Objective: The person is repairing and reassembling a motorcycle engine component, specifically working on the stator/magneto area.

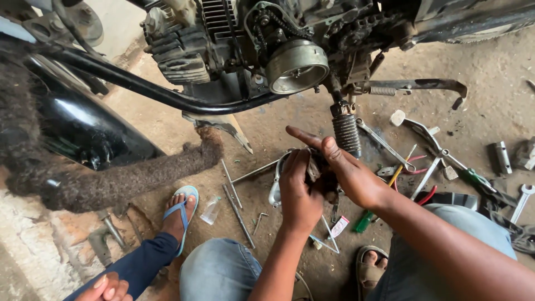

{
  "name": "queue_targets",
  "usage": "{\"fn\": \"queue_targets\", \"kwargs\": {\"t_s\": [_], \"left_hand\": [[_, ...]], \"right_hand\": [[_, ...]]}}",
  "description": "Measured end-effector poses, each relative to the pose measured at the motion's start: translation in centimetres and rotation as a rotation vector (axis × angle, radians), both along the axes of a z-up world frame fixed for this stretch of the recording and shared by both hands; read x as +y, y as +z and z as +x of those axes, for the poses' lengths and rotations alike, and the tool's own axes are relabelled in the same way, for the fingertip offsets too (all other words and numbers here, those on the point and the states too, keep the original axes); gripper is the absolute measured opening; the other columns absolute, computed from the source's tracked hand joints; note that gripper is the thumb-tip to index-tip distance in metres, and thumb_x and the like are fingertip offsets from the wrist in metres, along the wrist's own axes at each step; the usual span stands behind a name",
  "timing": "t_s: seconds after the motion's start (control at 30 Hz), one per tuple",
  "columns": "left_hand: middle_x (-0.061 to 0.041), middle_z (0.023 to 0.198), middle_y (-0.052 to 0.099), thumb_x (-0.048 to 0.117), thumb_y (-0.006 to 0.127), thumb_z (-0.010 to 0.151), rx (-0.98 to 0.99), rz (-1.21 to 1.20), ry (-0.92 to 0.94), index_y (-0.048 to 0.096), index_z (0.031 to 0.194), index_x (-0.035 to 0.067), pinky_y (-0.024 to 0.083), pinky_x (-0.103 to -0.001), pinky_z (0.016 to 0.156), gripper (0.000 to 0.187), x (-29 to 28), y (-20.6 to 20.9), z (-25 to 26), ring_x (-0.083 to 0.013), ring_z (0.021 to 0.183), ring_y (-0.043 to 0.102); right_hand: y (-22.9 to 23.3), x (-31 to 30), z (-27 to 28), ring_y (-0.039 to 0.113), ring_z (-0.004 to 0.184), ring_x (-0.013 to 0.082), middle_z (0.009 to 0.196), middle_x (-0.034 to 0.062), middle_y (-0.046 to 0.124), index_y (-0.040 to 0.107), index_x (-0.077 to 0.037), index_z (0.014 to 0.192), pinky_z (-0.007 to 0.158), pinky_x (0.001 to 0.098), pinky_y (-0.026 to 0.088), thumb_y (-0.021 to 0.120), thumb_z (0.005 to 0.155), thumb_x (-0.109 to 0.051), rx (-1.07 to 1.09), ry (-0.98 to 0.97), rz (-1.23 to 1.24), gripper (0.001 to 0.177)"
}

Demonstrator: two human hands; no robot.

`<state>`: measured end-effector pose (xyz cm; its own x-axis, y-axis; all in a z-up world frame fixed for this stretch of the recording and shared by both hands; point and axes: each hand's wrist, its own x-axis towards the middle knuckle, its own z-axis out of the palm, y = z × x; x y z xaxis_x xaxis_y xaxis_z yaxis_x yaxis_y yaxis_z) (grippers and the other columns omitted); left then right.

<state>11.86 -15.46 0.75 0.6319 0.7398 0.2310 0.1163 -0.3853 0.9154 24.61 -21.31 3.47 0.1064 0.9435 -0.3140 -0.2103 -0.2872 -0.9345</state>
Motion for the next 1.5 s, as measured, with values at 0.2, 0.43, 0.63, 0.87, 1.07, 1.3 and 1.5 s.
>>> {"fn": "queue_targets", "kwargs": {"t_s": [0.2,0.43,0.63,0.87,1.07,1.3,1.5], "left_hand": [[-0.009,0.094,0.063,0.003,0.062,0.093,-0.029,0.02,0.186,0.057,0.101,0.007,0.054,-0.041,0.082,0.01,0.2,-3.7,-0.6,-0.0241,0.09,0.067],[-0.012,0.157,0.045,0.074,0.019,0.095,-0.585,-1.369,-0.117,0.032,0.158,0.012,0.033,-0.043,0.122,0.09,-1.4,-1.9,0.4,-0.0266,0.145,0.044],[-0.012,0.178,0.016,0.086,0.01,0.099,-0.463,-1.042,-0.62,0.019,0.167,0.01,0.013,-0.045,0.137,0.102,-2.2,0.4,0.4,-0.0272,0.165,0.017],[-0.012,0.178,0.019,0.081,0.015,0.096,-0.916,-1.158,-0.21,0.019,0.171,0.018,0.004,-0.043,0.134,0.098,3.2,1.4,-0.2,-0.0306,0.164,0.013],[-0.011,0.178,0.017,0.082,0.029,0.093,-0.952,-1.175,-0.133,0.022,0.169,0.022,0.009,-0.041,0.131,0.097,3.4,3.0,-0.6,-0.0256,0.163,0.017],[-0.016,0.177,0.014,0.083,0.026,0.096,-1.437,-1.403,-0.24,0.021,0.17,0.019,0.005,-0.042,0.131,0.098,4.7,1.3,-1.5,-0.0299,0.162,0.012],[-0.02,0.177,0.011,0.08,0.026,0.1,-1.144,-1.176,-0.32,0.021,0.17,0.02,-0.009,-0.049,0.131,0.091,1.4,-0.5,0.4,-0.0339,0.166,0.006]], "right_hand": [[-1.2,-0.1,0.3,0.069,0.114,0.03,0.118,0.0241,0.072,0.044,-0.026,0.167,0.101,0.0415,0.053,0.027,0.1,-0.074,-0.135,-0.184,-0.157,0.084],[-0.8,0.7,-0.8,0.058,0.117,0.0397,0.123,0.023,0.064,0.066,-0.008,0.126,0.097,0.0506,0.043,0.055,0.1,-0.047,-1.097,-0.327,0.418,0.048],[-8.5,0.7,7.6,0.065,0.079,0.0203,0.095,0.0108,0.07,0.062,0.001,0.118,0.067,0.0337,0.053,0.062,0.108,-0.033,-0.235,-0.907,-0.097,0.036],[-2.4,-0.4,3.9,0.071,0.086,0.0232,0.106,0.0107,0.074,0.059,-0.004,0.139,0.074,0.0358,0.059,0.054,0.104,-0.02,-0.15,-0.456,-0.051,0.039],[1.0,0.7,-2.6,0.066,0.088,0.0328,0.097,0.0185,0.065,0.07,0.001,0.117,0.076,0.0403,0.054,0.069,0.089,-0.01,-0.82,-0.158,0.381,0.03],[1.2,-1.3,-2.4,0.067,0.08,0.0251,0.091,0.0113,0.067,0.066,0.0,0.107,0.075,0.038,0.053,0.058,0.093,-0.004,-0.682,-0.296,0.372,0.017],[-0.5,-1.7,-6.3,0.056,0.085,0.0306,0.098,0.0109,0.062,0.063,-0.009,0.099,0.078,0.0419,0.043,0.075,0.076,-0.023,-1.011,-0.256,0.782,0.029]]}}
